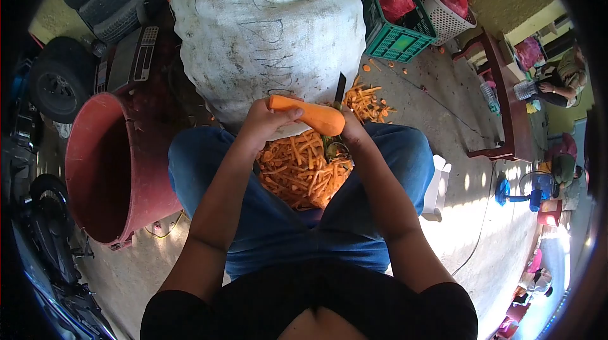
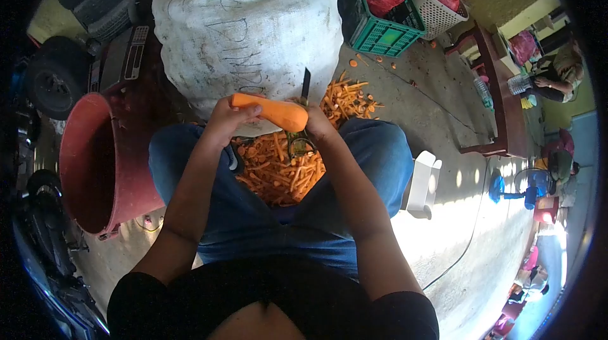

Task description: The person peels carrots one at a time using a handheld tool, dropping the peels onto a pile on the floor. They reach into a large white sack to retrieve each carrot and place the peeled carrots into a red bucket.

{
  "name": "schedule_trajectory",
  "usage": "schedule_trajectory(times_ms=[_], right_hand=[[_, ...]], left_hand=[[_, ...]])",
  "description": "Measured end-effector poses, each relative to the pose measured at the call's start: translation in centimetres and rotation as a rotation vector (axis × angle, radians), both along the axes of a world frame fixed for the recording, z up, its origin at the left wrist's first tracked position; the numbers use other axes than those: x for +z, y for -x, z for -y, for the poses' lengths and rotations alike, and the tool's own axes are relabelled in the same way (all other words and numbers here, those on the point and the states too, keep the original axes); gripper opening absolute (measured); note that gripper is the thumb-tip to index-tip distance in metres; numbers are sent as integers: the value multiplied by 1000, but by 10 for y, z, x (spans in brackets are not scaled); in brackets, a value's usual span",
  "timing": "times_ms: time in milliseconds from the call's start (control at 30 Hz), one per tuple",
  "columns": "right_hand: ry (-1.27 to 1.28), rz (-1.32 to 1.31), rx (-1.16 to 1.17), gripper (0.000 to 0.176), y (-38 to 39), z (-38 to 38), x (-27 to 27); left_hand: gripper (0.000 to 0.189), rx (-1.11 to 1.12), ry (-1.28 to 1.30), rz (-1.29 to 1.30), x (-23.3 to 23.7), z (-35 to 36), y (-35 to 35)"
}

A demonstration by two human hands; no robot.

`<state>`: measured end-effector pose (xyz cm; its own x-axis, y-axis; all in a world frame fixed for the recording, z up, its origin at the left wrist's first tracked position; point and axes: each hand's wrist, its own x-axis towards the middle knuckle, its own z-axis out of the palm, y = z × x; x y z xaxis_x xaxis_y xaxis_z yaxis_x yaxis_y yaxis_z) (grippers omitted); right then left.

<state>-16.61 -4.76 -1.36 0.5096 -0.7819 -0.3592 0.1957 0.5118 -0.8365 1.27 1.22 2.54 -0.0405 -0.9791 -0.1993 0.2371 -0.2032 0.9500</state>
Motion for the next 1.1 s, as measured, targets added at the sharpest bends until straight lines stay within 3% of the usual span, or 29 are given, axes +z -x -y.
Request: schedule_trajectory(times_ms=[133, 200, 333, 433, 500, 733, 800, 900, 1100], right_hand=[[102, 32, -18, 20, 7, 4, -4], [130, -72, -105, 19, 7, 2, 0], [70, -15, -168, 16, 2, -5, 9], [174, -8, -101, 15, -3, -5, -2], [314, -254, -124, 16, -9, -7, -5], [564, -460, -103, 20, -4, -3, 12], [817, -671, -2, 20, -4, -11, 29], [946, -745, 8, 20, -5, -15, 28], [932, -762, 45, 16, -5, -18, 28]], left_hand=[[32, -96, 10, 126, 9, -1, -3], [37, -204, 120, 474, 11, -1, 1], [41, -301, 72, 438, 2, -4, 10], [40, -248, 224, 658, 2, -6, 20], [41, -246, 210, 747, 4, -6, 22], [43, -60, 128, 699, -5, 4, 14], [42, -28, 148, 789, -4, 4, 13], [41, -29, 167, 787, -6, 4, 14], [40, -51, 138, 762, -3, 3, 18]])
